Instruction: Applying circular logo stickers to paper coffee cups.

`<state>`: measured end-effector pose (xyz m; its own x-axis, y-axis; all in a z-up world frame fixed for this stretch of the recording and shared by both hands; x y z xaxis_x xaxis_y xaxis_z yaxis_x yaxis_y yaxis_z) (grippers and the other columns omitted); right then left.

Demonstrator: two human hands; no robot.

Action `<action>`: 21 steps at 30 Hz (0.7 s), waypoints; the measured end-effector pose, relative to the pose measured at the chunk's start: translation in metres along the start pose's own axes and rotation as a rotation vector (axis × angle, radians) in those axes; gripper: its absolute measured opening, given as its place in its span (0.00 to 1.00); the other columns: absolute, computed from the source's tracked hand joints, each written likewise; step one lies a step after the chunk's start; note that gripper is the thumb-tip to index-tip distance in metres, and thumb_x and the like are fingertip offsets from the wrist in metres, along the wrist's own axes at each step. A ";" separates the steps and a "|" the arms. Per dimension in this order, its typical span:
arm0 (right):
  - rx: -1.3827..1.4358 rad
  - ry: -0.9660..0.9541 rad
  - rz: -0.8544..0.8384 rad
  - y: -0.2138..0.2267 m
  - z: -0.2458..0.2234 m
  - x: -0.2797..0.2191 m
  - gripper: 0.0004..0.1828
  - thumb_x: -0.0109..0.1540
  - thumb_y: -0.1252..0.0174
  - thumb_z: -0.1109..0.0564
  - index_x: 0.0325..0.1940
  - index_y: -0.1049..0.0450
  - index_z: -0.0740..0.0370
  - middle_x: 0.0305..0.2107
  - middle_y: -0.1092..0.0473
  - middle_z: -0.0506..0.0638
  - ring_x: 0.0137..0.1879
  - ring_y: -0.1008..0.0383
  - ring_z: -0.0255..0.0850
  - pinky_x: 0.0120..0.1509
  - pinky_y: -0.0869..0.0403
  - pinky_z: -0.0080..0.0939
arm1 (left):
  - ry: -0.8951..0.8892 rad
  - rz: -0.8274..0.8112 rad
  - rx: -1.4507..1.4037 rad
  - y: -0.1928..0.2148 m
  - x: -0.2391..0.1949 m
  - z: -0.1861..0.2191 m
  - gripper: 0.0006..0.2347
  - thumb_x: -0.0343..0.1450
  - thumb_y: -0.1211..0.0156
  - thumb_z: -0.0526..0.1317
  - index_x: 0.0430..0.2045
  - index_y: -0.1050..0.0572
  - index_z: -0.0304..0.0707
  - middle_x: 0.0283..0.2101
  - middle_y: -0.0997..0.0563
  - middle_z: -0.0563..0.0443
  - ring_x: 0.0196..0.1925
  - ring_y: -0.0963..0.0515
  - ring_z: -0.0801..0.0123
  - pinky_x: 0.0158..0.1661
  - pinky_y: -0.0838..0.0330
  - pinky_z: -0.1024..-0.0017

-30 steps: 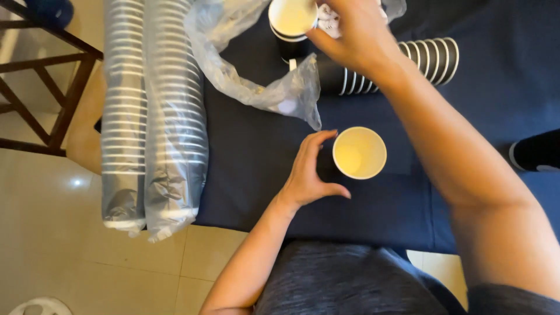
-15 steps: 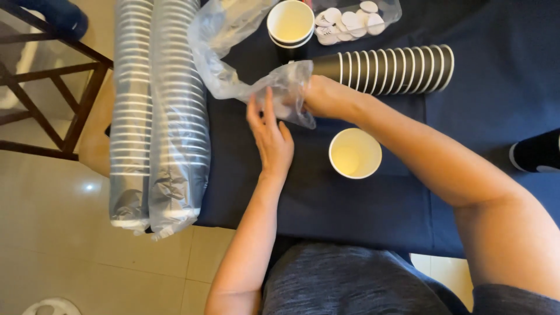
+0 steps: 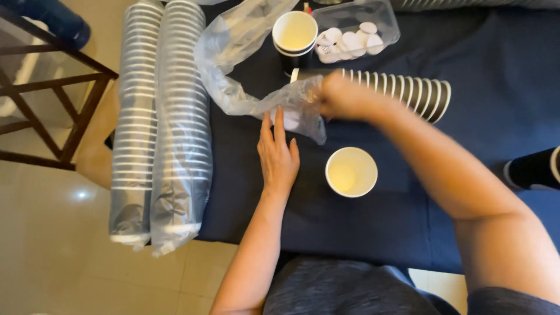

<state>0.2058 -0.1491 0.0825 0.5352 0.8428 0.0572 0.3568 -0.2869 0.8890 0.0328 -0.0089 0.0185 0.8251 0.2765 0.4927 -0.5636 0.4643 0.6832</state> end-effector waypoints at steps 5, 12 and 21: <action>-0.065 -0.013 0.302 0.071 0.106 0.012 0.06 0.63 0.33 0.60 0.44 0.16 0.61 0.37 0.20 0.51 0.43 0.23 0.36 0.47 0.30 0.38 | -0.082 -0.022 0.133 0.000 -0.002 0.002 0.28 0.70 0.34 0.38 0.67 0.35 0.54 0.68 0.36 0.31 0.65 0.28 0.43 0.58 0.29 0.51; -0.448 -0.459 -0.002 0.050 0.181 0.061 0.23 0.56 0.30 0.40 0.51 0.18 0.49 0.41 0.21 0.55 0.50 0.22 0.53 0.54 0.26 0.49 | -0.024 -0.034 0.323 0.002 0.002 0.007 0.18 0.70 0.35 0.45 0.55 0.25 0.52 0.60 0.29 0.35 0.64 0.30 0.45 0.56 0.34 0.49; -0.350 -0.658 -0.061 0.023 0.197 0.049 0.26 0.55 0.29 0.34 0.40 0.15 0.57 0.28 0.21 0.58 0.44 0.20 0.51 0.51 0.26 0.46 | -0.048 0.115 0.293 0.003 -0.003 0.006 0.15 0.71 0.39 0.35 0.54 0.23 0.43 0.58 0.29 0.39 0.61 0.28 0.47 0.53 0.31 0.50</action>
<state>0.3911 -0.2036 0.0159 0.9091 0.3742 -0.1831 0.1951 0.0059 0.9808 0.0277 -0.0131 0.0223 0.7563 0.2697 0.5960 -0.6465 0.1685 0.7441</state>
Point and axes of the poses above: each hand's wrist, its own x-axis towards the middle knuckle, its own y-axis out of the back of the hand, z = x × y, the point moved 2 cm from there along x, towards the middle knuckle
